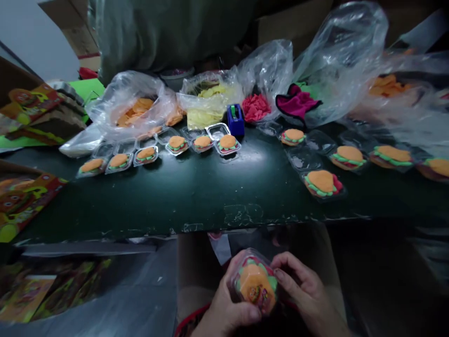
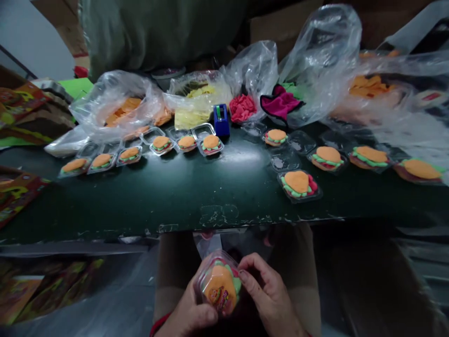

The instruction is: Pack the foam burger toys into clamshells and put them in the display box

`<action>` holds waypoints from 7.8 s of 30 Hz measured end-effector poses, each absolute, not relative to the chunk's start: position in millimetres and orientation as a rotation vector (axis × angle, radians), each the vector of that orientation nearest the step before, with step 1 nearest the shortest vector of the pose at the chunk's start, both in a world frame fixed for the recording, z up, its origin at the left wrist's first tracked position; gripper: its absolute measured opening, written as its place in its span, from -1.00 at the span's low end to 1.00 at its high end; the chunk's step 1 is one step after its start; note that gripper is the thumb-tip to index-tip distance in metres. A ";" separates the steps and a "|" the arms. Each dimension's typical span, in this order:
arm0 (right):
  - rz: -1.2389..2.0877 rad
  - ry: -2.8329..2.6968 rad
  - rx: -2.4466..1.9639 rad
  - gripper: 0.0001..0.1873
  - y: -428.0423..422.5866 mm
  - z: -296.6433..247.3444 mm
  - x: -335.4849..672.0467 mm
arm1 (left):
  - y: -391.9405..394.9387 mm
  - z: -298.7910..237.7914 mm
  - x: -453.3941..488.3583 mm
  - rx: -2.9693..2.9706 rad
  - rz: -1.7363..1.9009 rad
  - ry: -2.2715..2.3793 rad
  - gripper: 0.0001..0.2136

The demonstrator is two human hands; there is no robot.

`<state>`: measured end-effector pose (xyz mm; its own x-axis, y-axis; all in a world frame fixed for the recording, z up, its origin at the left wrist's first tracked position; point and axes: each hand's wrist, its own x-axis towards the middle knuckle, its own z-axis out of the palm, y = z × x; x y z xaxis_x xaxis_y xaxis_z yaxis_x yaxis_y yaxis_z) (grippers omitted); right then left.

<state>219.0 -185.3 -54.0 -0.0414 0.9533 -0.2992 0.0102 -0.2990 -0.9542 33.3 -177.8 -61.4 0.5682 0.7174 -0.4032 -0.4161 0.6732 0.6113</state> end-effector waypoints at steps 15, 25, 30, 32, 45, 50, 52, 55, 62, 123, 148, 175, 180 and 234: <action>1.450 -1.601 -1.301 -0.81 -190.8 -54.5 217.5 | -160.9 -46.5 15.2 0.773 0.639 1.169 -0.85; 1.621 -1.667 -1.255 -0.79 -192.6 -57.2 217.4 | -160.2 -52.6 -7.4 0.439 0.391 1.091 -0.75; 1.665 -1.617 -1.303 -0.78 -190.6 -61.5 216.6 | -155.3 -44.7 -8.5 0.676 0.341 1.132 -0.75; 1.697 -1.546 -1.372 -0.78 -191.8 -65.7 217.1 | -157.6 -43.2 -8.3 0.810 0.388 1.111 -0.76; 1.774 -1.343 -1.339 -0.84 -181.4 -70.5 222.2 | -162.6 -41.5 -4.5 1.386 0.391 1.215 -0.74; 1.751 -1.057 -1.525 -0.73 -180.8 -77.9 211.3 | -176.7 -44.6 -4.7 1.372 0.419 1.365 -0.65; 1.747 -0.912 -1.570 -0.66 -181.1 -78.1 207.9 | -182.4 -44.5 -8.5 1.331 0.431 1.315 -0.48; 1.798 -0.774 -1.561 -0.59 -182.2 -73.7 204.9 | -189.7 -41.3 -12.9 1.406 0.425 1.172 -0.09; 1.808 -0.830 -1.432 -0.65 -190.6 -52.0 200.7 | -189.8 -1.6 -16.7 1.548 0.602 1.146 -0.29; 1.163 -1.564 -1.263 -0.64 -25.0 -36.0 209.0 | 7.9 11.9 1.6 1.696 0.588 1.182 -0.58; 0.880 -1.740 -1.349 -0.81 -35.1 -31.0 195.2 | 7.4 19.0 -1.0 1.366 0.894 1.108 -0.60; 1.673 -0.832 -0.895 -0.67 -61.4 -29.1 179.7 | -28.2 6.4 13.1 1.654 0.759 1.245 -0.43; 1.625 -0.895 -0.939 -0.66 -61.2 -28.2 177.1 | -28.3 5.5 12.3 1.645 0.792 1.191 -0.52; 0.164 -1.886 -1.134 -0.32 -40.5 -45.6 183.6 | -1.3 7.2 5.2 1.096 0.947 0.961 -0.64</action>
